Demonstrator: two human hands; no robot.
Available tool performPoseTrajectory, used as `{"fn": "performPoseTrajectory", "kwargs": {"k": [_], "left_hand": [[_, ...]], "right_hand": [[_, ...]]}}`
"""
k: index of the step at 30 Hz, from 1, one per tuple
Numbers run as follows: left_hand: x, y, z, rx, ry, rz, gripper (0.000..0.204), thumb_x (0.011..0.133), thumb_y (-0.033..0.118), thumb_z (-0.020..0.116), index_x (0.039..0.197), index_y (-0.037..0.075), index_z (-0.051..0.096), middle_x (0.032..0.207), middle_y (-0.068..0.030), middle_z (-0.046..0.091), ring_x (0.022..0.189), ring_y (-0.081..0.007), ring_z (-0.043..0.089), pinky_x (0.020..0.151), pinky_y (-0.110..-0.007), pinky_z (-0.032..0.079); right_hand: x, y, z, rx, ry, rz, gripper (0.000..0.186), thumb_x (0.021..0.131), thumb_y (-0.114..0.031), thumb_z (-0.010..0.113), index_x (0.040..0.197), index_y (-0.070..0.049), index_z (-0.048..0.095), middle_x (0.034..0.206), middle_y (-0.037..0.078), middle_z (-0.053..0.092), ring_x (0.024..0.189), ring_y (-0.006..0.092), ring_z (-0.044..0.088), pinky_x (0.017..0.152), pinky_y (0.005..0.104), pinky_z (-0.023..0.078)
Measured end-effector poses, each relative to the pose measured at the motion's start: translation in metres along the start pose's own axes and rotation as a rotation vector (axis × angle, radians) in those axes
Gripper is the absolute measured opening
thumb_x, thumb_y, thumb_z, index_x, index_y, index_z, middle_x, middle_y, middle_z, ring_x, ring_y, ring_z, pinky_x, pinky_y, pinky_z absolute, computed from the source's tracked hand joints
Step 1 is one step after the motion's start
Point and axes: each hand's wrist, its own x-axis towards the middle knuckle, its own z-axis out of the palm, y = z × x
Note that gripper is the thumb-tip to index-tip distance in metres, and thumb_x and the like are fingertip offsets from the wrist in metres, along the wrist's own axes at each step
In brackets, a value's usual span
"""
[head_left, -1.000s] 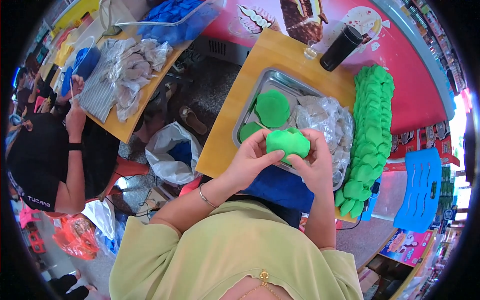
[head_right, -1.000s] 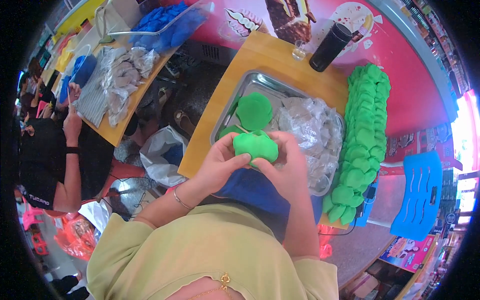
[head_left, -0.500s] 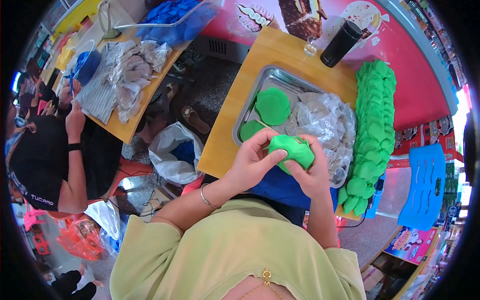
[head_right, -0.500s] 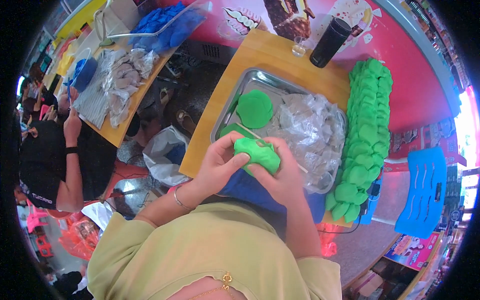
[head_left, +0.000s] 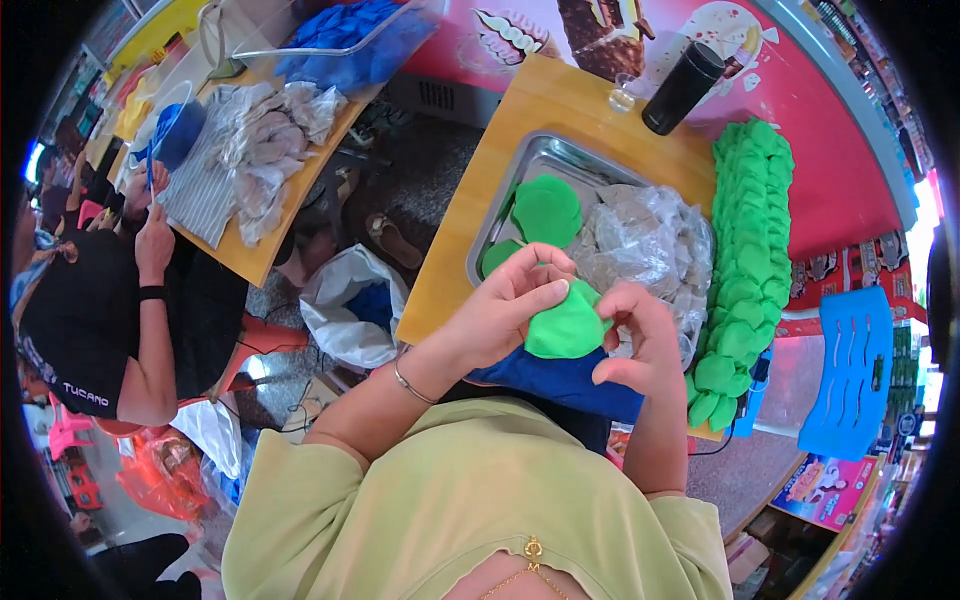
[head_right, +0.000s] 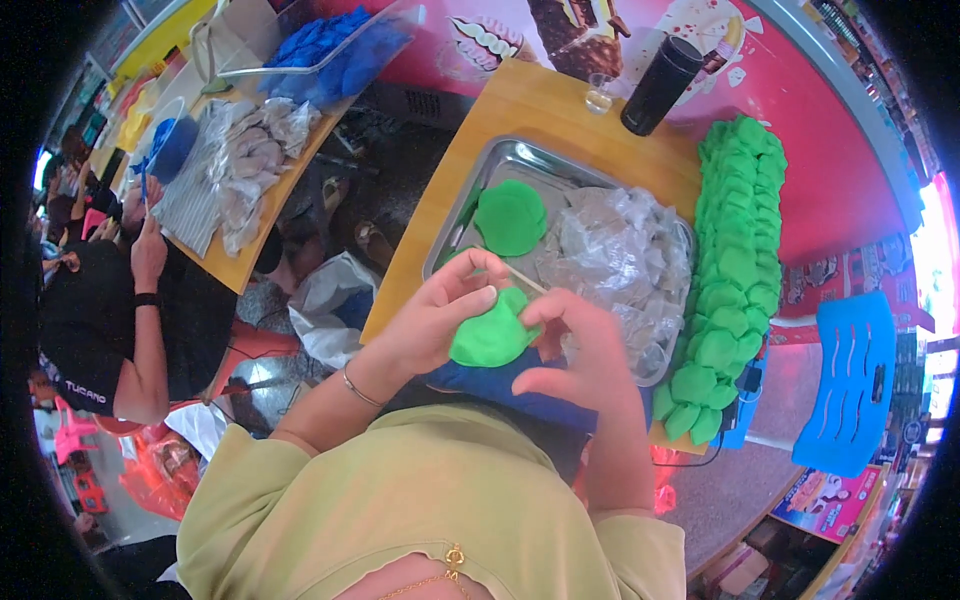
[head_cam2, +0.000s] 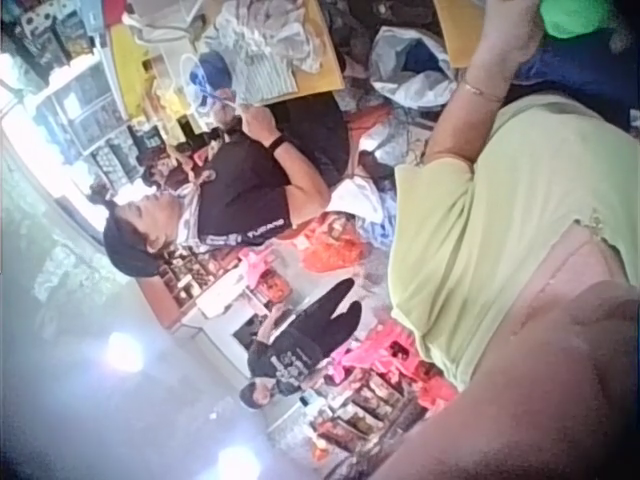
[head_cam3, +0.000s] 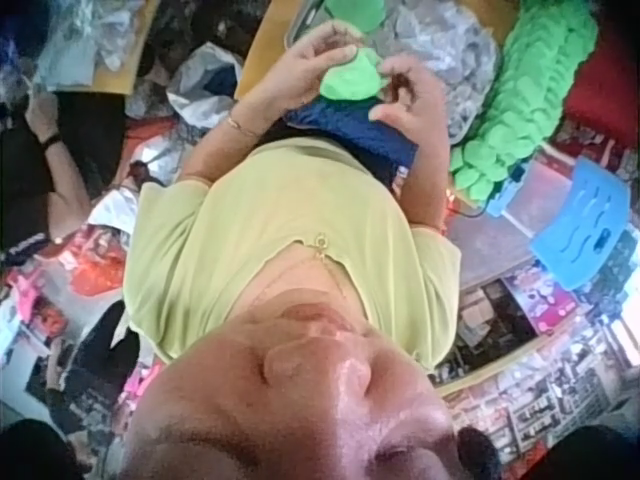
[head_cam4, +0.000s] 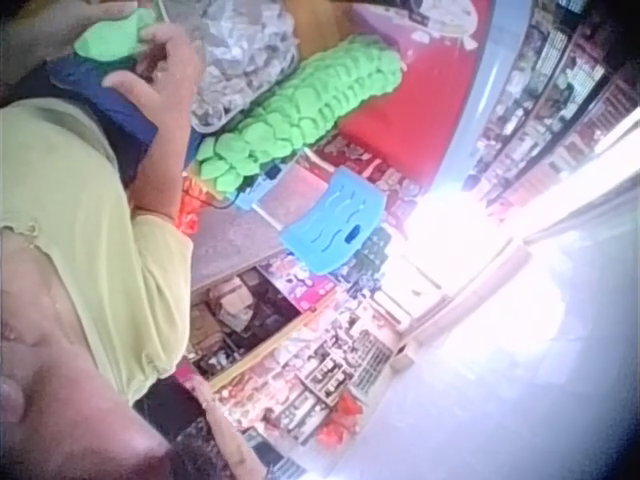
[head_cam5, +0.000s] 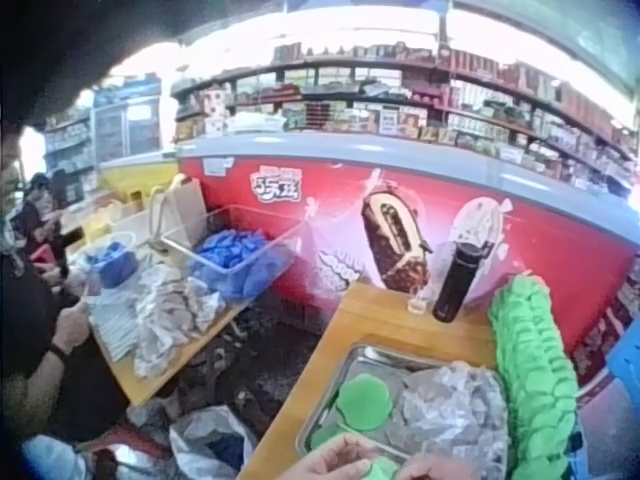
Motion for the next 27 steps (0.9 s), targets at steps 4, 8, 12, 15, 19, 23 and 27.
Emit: {"fn": "performPoseTrajectory", "kwargs": {"k": [4, 8, 12, 15, 19, 23, 27], "left_hand": [[0.0, -0.011, -0.002, -0.176, 0.028, -0.04, 0.017, 0.094, 0.013, 0.055, 0.109, 0.008, 0.05, 0.105, -0.0036, 0.057, 0.094, -0.0119, 0.059, 0.078, -0.026, 0.051], [-0.004, -0.013, -0.006, -0.307, -0.066, -0.081, 0.021, 0.095, 0.013, 0.052, 0.114, 0.007, 0.047, 0.111, -0.007, 0.053, 0.098, -0.0137, 0.057, 0.083, -0.029, 0.051], [-0.009, -0.026, 0.012, 0.226, -0.118, 0.34, 0.033, 0.098, 0.018, 0.045, 0.128, 0.005, 0.038, 0.119, -0.0081, 0.049, 0.11, -0.0184, 0.051, 0.092, -0.033, 0.047], [-0.01, -0.027, 0.009, 0.201, -0.083, 0.27, 0.037, 0.099, 0.022, 0.04, 0.129, 0.003, 0.039, 0.127, -0.0129, 0.047, 0.115, -0.021, 0.05, 0.096, -0.036, 0.043], [-0.005, -0.025, -0.004, 0.406, -0.116, 0.3, 0.037, 0.099, 0.021, 0.039, 0.129, 0.001, 0.041, 0.127, -0.0138, 0.05, 0.115, -0.0203, 0.051, 0.097, -0.036, 0.043], [-0.006, -0.011, 0.005, 0.251, -0.059, 0.249, 0.037, 0.098, 0.019, 0.041, 0.129, 0.0, 0.045, 0.123, -0.0107, 0.055, 0.111, -0.0152, 0.052, 0.094, -0.031, 0.043], [-0.009, -0.008, 0.009, 0.182, -0.08, 0.234, 0.037, 0.097, 0.017, 0.045, 0.129, -0.001, 0.048, 0.122, -0.0073, 0.057, 0.105, -0.0116, 0.055, 0.093, -0.028, 0.043]], "right_hand": [[-0.004, 0.018, 0.019, 0.151, 0.134, 0.033, 0.027, 0.07, -0.005, 0.077, 0.089, -0.006, 0.057, 0.08, -0.002, 0.055, 0.07, 0.0058, 0.052, 0.061, 0.0206, 0.041], [-0.006, 0.024, 0.031, 0.362, 0.35, 0.114, 0.02, 0.075, 0.005, 0.068, 0.086, -0.005, 0.055, 0.082, -0.001, 0.056, 0.072, 0.005, 0.052, 0.062, 0.0195, 0.041], [-0.007, 0.024, 0.035, 0.481, 0.451, 0.048, 0.018, 0.076, 0.007, 0.066, 0.089, -0.004, 0.058, 0.084, 0.001, 0.054, 0.075, 0.007, 0.051, 0.063, 0.0194, 0.04], [-0.012, 0.029, 0.032, 0.21, 0.418, -0.128, 0.024, 0.073, 0.001, 0.071, 0.095, -0.004, 0.062, 0.084, 0.001, 0.05, 0.076, 0.009, 0.048, 0.064, 0.0216, 0.039], [-0.012, 0.016, 0.03, -0.112, 0.34, -0.128, 0.035, 0.069, -0.015, 0.078, 0.1, -0.006, 0.065, 0.084, 0.003, 0.046, 0.076, 0.0141, 0.045, 0.066, 0.026, 0.038], [-0.006, 0.014, 0.036, -0.596, 0.356, -0.265, 0.05, 0.067, -0.037, 0.078, 0.105, -0.008, 0.065, 0.09, 0.006, 0.045, 0.085, 0.0233, 0.043, 0.075, 0.0345, 0.039], [-0.004, 0.016, 0.04, -0.521, 0.341, -0.394, 0.053, 0.069, -0.04, 0.076, 0.108, -0.008, 0.063, 0.116, 0.016, 0.044, 0.107, 0.0318, 0.041, 0.089, 0.0433, 0.036]]}}
